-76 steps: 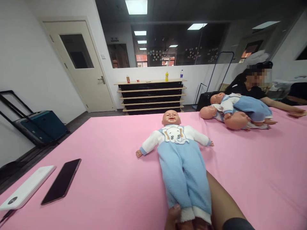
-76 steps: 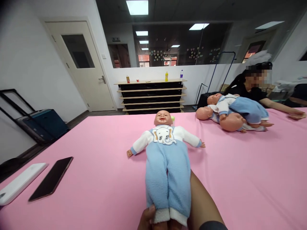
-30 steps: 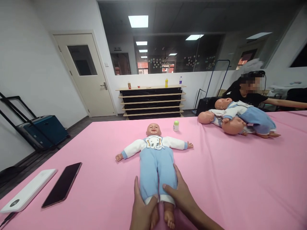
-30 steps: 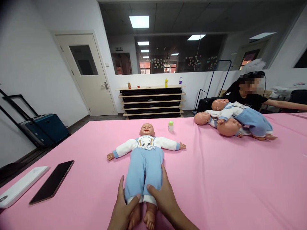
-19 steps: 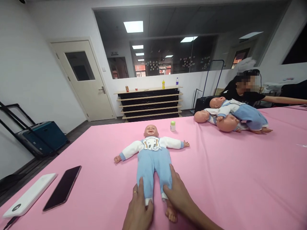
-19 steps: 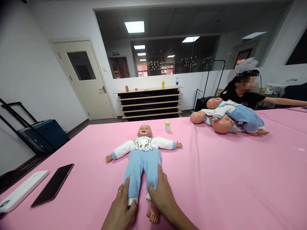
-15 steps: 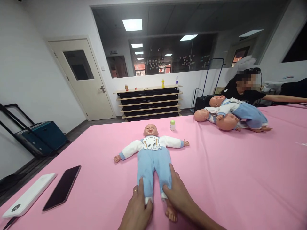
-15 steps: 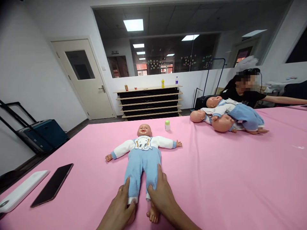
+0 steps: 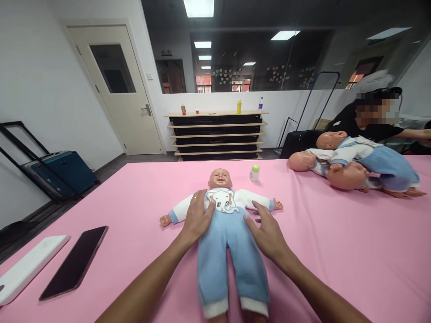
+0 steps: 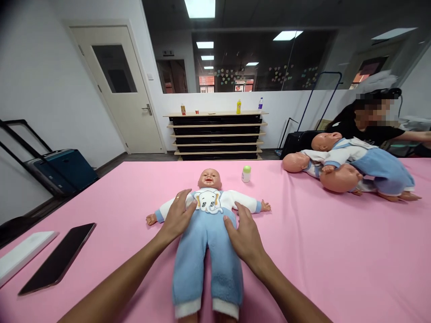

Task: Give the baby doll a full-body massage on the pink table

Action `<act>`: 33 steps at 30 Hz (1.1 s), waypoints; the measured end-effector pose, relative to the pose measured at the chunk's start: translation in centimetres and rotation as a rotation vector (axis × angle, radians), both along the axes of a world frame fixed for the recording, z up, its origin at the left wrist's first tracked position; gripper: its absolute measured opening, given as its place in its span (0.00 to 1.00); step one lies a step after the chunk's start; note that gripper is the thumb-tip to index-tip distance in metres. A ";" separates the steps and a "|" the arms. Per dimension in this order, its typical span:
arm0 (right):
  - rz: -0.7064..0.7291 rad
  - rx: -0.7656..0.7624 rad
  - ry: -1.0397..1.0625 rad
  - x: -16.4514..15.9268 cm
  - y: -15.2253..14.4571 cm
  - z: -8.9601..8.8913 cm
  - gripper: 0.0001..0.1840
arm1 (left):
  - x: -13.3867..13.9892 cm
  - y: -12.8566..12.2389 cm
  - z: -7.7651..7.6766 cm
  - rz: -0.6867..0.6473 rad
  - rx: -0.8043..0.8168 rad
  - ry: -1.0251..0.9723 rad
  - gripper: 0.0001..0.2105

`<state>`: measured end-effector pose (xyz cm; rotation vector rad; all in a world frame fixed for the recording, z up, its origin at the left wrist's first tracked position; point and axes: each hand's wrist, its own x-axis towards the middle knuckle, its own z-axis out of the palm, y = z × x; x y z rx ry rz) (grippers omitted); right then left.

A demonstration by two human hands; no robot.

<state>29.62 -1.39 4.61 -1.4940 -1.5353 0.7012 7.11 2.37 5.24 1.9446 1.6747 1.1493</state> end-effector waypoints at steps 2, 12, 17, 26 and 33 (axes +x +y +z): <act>-0.014 0.021 0.027 -1.0 3.2 0.0 0.33 | 0.3 4.4 -0.8 0.019 0.046 -0.105 0.25; 0.004 0.205 0.282 -5.2 22.6 -3.5 0.31 | 1.6 21.8 -4.7 0.034 0.081 -0.535 0.23; 0.133 0.155 0.380 -5.7 26.5 -7.8 0.30 | 1.3 24.9 -7.9 -0.182 0.028 -0.596 0.14; 0.223 0.155 0.360 -6.0 25.9 -8.7 0.33 | 0.9 24.8 -9.8 -0.249 0.023 -0.781 0.13; 0.212 0.189 0.310 -5.8 25.3 -8.2 0.34 | 0.9 24.4 -9.2 -0.250 0.012 -0.794 0.16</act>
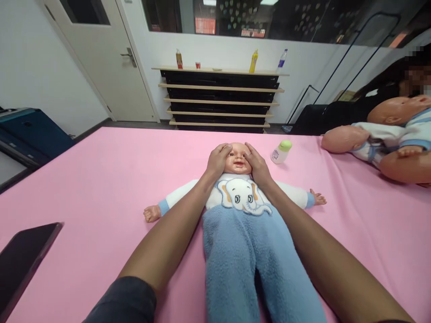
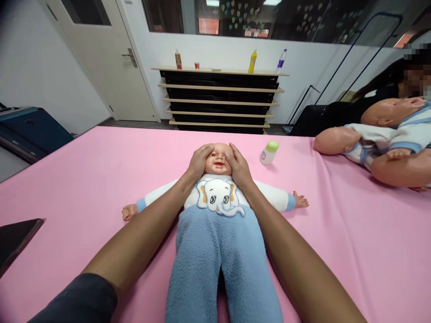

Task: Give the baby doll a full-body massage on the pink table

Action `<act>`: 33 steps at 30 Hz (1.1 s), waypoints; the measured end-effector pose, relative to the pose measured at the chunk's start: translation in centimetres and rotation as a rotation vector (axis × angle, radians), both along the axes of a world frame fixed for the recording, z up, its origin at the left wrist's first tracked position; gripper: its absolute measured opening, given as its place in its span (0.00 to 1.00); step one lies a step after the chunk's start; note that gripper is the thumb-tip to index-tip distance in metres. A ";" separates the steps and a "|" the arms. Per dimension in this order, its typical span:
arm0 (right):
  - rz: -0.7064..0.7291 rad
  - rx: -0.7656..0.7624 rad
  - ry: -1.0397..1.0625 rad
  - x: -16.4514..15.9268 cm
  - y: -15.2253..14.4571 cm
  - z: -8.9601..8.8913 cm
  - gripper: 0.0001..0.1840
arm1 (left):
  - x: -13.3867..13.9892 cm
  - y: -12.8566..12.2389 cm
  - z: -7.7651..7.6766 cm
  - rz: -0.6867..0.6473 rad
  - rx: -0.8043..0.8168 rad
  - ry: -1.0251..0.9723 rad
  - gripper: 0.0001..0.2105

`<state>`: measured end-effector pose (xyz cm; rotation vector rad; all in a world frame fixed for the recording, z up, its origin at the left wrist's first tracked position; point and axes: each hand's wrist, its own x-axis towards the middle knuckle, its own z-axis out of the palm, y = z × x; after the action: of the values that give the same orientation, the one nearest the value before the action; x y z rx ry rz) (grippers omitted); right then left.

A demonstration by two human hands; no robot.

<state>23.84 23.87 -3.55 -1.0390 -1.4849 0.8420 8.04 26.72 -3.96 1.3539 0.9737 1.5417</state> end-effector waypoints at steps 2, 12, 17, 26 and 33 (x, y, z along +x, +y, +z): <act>0.000 -0.013 0.007 0.1 -0.2 0.0 0.35 | 0.0 -0.3 0.2 -0.004 -0.018 -0.004 0.16; 0.071 -0.114 0.190 0.4 0.3 -0.3 0.33 | 0.1 -1.6 0.9 -0.085 -0.097 -0.071 0.20; 0.080 -0.153 0.256 0.3 0.2 0.1 0.31 | 0.1 -1.3 0.6 -0.093 -0.095 -0.176 0.20; 0.057 -0.193 0.319 -0.5 1.2 0.8 0.25 | -0.2 -0.9 0.1 -0.108 -0.106 -0.204 0.21; 0.150 -0.257 0.360 -0.5 1.9 1.0 0.31 | -0.4 -0.7 0.0 -0.113 -0.124 -0.183 0.26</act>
<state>23.31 25.81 -2.53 -0.9080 -1.1779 1.2806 7.66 25.98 -3.98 1.1409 0.8501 1.4663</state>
